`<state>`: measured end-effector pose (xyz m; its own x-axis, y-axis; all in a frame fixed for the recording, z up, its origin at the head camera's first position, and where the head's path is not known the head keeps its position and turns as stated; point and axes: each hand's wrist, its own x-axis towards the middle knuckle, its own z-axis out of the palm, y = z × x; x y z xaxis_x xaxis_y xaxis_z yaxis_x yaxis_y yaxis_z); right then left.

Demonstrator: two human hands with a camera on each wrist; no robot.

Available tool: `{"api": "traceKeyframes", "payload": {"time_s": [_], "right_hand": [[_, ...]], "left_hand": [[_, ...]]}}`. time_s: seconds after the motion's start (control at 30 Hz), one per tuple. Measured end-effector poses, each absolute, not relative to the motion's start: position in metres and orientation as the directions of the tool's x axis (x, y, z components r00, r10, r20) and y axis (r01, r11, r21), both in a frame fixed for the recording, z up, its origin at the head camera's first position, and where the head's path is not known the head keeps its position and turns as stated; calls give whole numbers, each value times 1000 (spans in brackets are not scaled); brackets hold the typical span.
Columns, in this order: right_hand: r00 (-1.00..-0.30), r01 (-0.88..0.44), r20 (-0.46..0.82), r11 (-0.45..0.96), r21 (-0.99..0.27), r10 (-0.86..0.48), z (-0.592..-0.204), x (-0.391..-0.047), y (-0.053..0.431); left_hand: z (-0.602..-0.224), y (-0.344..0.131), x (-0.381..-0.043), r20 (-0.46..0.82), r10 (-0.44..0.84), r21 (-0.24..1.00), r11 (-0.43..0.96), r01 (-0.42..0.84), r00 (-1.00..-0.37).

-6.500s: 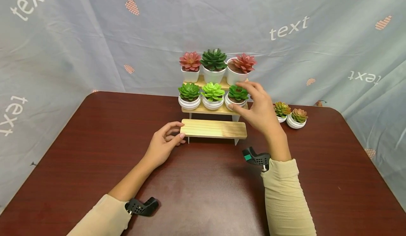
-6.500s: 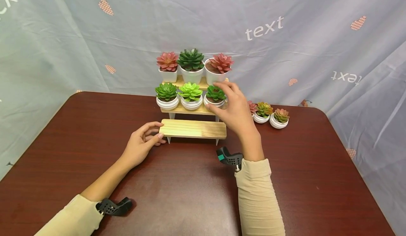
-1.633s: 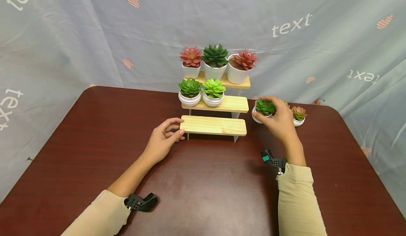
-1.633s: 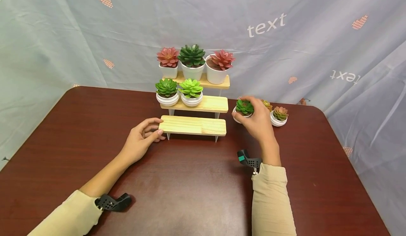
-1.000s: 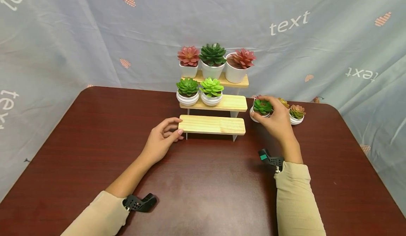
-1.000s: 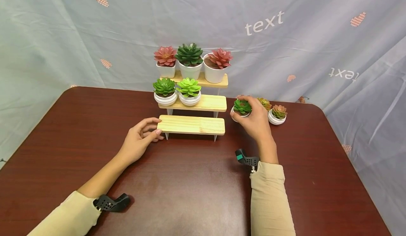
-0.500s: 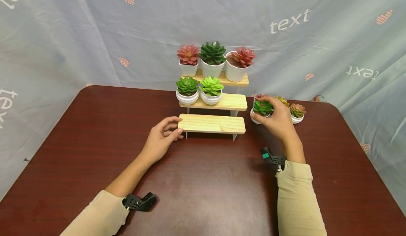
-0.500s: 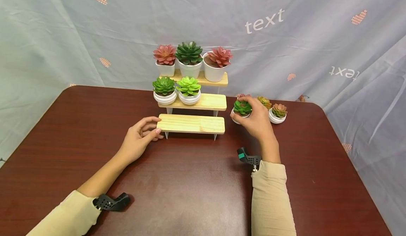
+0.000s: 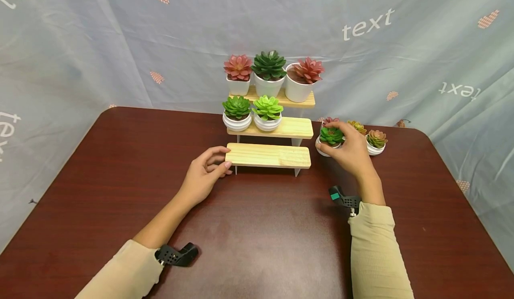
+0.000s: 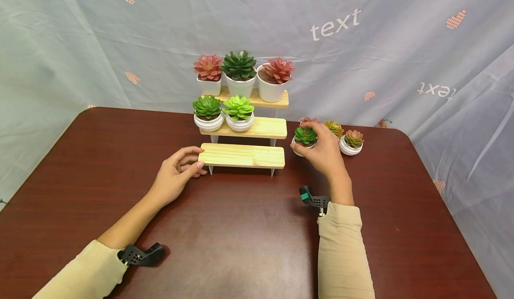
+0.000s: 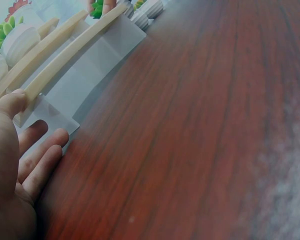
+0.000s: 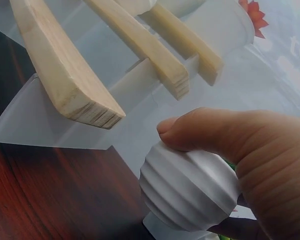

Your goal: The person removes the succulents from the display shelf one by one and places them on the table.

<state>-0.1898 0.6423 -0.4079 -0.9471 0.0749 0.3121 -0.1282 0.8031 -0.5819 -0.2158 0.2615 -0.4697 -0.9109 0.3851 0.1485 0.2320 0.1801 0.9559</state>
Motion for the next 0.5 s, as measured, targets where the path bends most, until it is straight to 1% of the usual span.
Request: {"api": "traceKeyframes", "payload": {"time_s": [0.37,0.5], "right_hand": [[-963,-102,260,790,-605,74,-412,-192,641],[-963,-111,262,796,-595,62,-413,-192,641]], "left_hand": [[-468,262,-215,146,380,958,175,226,-913],[-468,262,-215,146,382,958,175,227,-912]]}}
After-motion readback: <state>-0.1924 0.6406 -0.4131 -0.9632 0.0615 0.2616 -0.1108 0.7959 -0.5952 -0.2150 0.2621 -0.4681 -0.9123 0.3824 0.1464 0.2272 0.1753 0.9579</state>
